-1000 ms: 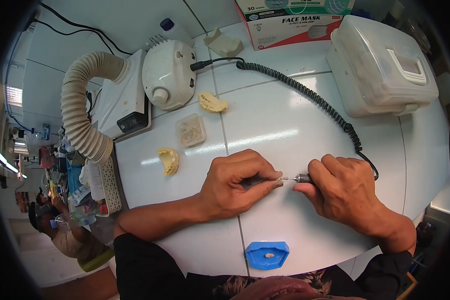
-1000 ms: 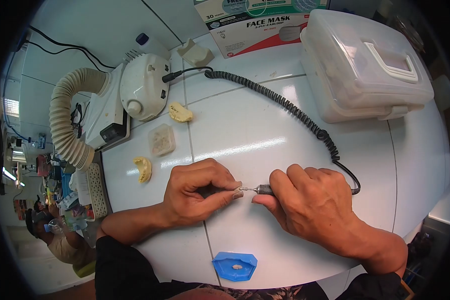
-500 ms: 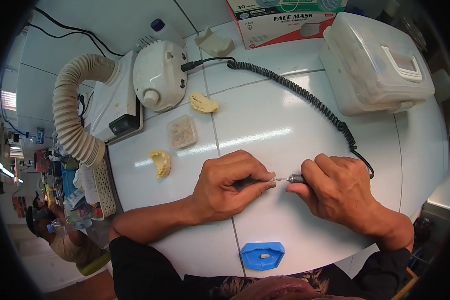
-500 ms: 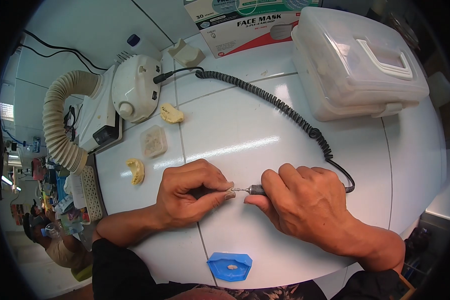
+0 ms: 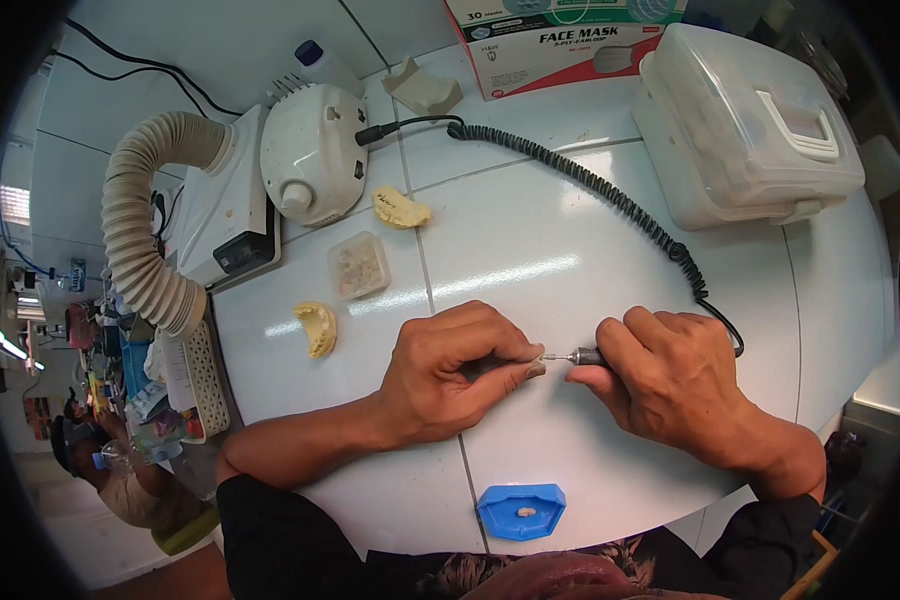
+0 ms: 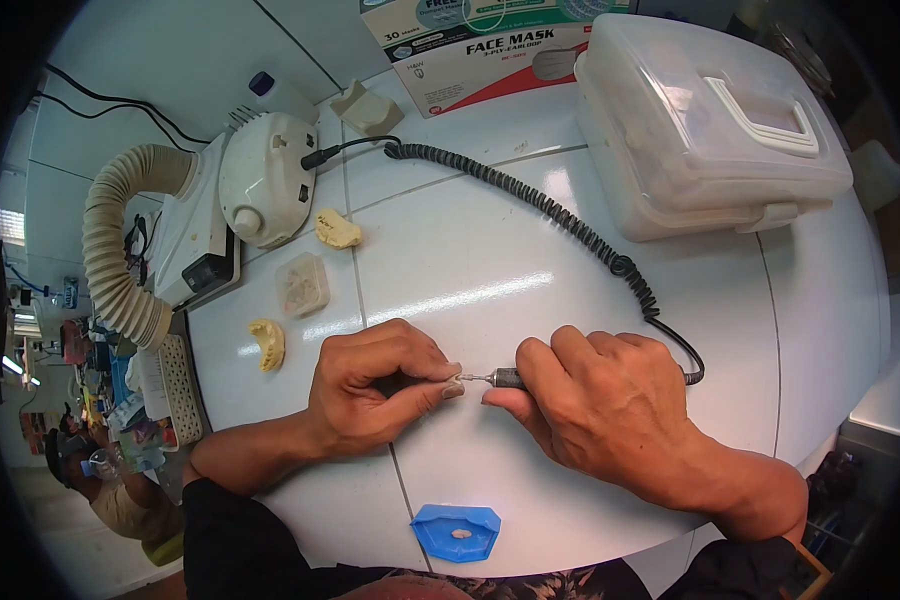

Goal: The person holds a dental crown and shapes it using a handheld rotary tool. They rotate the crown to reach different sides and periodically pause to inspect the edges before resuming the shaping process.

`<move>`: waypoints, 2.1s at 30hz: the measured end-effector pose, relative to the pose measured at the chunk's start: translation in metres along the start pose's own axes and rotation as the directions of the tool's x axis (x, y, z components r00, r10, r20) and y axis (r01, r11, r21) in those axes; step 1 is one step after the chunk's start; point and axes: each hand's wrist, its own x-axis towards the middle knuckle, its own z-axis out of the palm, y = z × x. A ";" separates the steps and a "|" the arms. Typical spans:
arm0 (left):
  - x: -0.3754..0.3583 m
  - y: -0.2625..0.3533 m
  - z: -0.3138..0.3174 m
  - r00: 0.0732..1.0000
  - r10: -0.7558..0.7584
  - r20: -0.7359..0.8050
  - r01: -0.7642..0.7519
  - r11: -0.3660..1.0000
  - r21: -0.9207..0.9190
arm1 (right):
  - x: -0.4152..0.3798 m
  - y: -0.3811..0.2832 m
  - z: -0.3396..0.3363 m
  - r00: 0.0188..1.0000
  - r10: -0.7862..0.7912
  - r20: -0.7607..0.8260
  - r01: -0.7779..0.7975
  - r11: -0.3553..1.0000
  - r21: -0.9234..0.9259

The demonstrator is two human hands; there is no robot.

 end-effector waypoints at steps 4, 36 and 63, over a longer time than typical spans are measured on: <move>0.001 -0.002 -0.001 1.000 0.018 0.013 -0.018 1.000 0.010 | 0.000 0.001 0.001 1.000 -0.011 -0.010 0.011 1.000 0.010; 0.001 -0.001 -0.002 0.999 0.011 0.038 -0.012 0.999 0.033 | 0.001 0.002 -0.002 0.999 -0.016 0.030 0.016 1.000 -0.006; 0.000 0.000 -0.001 1.000 -0.012 0.014 0.012 1.000 0.009 | 0.000 0.001 0.002 0.999 -0.025 -0.031 0.024 1.000 -0.014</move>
